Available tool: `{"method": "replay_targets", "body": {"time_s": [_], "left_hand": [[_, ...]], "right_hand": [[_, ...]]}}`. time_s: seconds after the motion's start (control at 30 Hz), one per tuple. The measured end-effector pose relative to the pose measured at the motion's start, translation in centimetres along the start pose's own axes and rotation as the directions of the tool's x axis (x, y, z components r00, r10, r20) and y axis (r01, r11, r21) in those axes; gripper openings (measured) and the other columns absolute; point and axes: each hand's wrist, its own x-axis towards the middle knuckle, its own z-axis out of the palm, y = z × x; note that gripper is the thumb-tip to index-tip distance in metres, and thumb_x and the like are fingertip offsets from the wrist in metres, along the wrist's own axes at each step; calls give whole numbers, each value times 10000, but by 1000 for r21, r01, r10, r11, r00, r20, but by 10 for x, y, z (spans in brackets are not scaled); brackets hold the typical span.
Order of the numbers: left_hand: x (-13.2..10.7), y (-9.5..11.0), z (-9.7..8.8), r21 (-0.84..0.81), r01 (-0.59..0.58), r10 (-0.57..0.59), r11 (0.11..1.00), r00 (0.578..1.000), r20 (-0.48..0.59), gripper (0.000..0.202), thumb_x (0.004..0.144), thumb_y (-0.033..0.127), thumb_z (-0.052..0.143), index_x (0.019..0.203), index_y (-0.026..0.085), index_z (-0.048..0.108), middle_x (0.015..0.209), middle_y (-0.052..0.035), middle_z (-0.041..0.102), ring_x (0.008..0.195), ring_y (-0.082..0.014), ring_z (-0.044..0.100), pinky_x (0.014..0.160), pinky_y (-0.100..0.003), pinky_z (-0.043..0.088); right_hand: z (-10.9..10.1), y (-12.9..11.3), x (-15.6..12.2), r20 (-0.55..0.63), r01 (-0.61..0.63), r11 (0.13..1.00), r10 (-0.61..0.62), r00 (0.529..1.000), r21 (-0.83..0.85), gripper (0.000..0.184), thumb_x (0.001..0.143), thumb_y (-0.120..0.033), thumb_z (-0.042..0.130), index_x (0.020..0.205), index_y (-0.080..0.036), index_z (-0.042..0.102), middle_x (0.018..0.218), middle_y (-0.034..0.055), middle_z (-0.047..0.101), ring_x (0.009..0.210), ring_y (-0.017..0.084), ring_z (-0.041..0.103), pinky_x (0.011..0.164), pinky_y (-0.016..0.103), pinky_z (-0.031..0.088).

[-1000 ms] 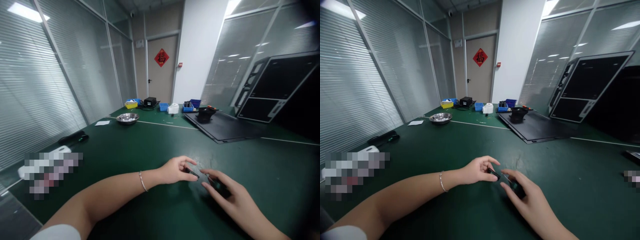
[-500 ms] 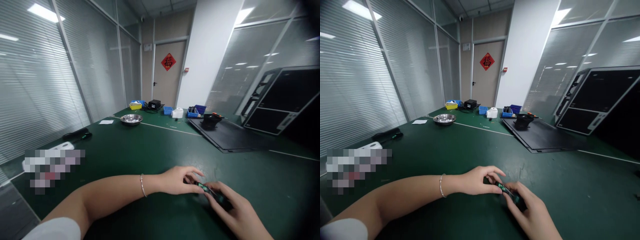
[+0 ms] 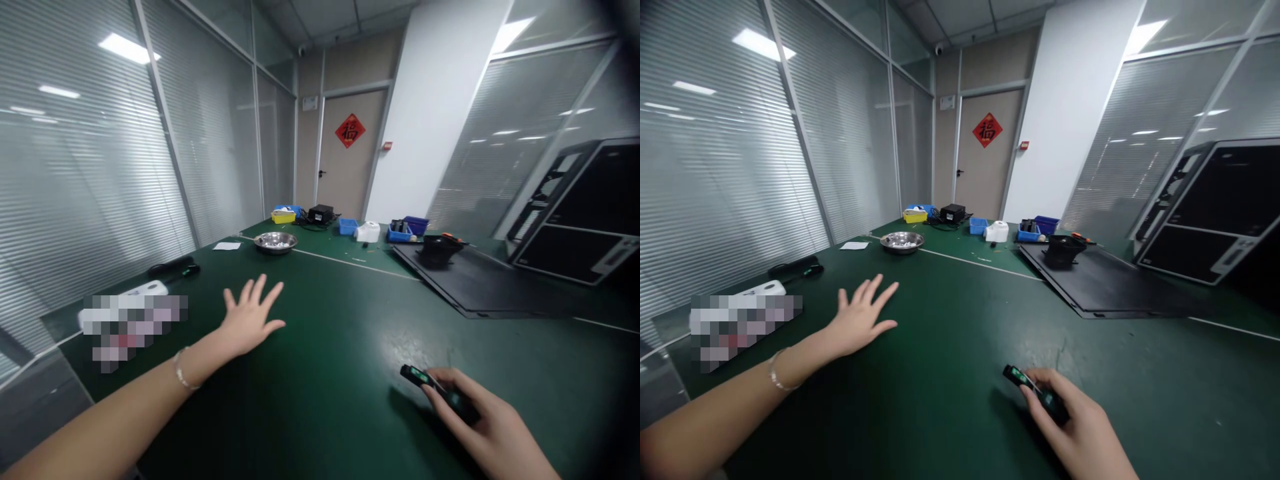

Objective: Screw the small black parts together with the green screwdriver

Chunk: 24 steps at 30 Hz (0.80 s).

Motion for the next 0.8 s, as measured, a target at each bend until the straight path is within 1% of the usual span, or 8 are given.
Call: {"method": "replay_targets", "body": {"time_s": [0.1,0.2,0.3,0.4,0.53,0.63,0.73,0.8], "left_hand": [[-21,-49,1,165,215,-207,962,976,-68,746,907,606,434,1544,310,184,1633,-204,118,1418,-546,161,913,-884,114],[-34,-79,-3,195,371,-360,908,929,-88,753,900,658,348,1545,320,152,1636,-204,98,1388,-572,209,866,-892,185],[-38,-90,-5,141,441,-436,886,898,-63,772,889,683,327,1544,326,127,1634,-213,90,1348,-577,288,815,-855,315],[-37,-86,-4,159,416,-407,896,909,-85,742,909,639,352,1544,319,140,1630,-222,108,1312,-560,346,782,-789,405],[-34,-59,-7,177,244,-222,954,966,-134,698,923,505,496,1533,267,253,1607,-251,169,1310,-515,376,888,-676,429],[-33,-16,-14,69,-49,54,996,995,-84,685,902,441,588,1510,266,327,1599,-203,248,1380,-451,320,1060,-622,304],[-29,38,-19,-239,-365,387,900,920,53,603,907,425,591,1466,286,410,1539,-153,395,1381,-390,355,1097,-571,306],[-23,73,-17,-465,-439,536,769,839,94,592,896,402,616,1449,300,429,1468,-131,484,1331,-356,433,1079,-523,368]], "right_hand": [[1,1,0,-4,6,1000,-6,1000,-3,323,819,-523,590,906,-237,712,879,75,764,750,251,731,600,252,586],[1,1,-1,0,19,1000,-19,1000,-6,319,827,-515,588,913,-232,707,882,71,764,759,246,733,605,249,591],[1,3,-2,14,42,999,-42,999,-11,301,842,-494,590,938,-231,700,903,62,761,779,233,735,640,240,596],[2,7,-4,24,69,997,-69,997,-22,287,851,-476,592,961,-232,696,924,62,758,802,233,735,661,240,600],[3,11,-3,42,89,996,-88,995,-19,261,860,-453,593,972,-241,695,929,60,756,810,233,734,662,237,600],[1,8,-1,28,95,995,-95,995,-2,245,855,-438,603,958,-237,698,917,62,754,797,233,732,660,241,595],[-2,-3,-1,42,71,997,-72,997,24,211,883,-397,581,941,-224,686,891,66,744,775,223,716,674,255,577],[-4,-11,-2,37,61,997,-64,997,56,186,905,-359,558,931,-214,671,868,63,731,766,211,697,685,262,558]]}}
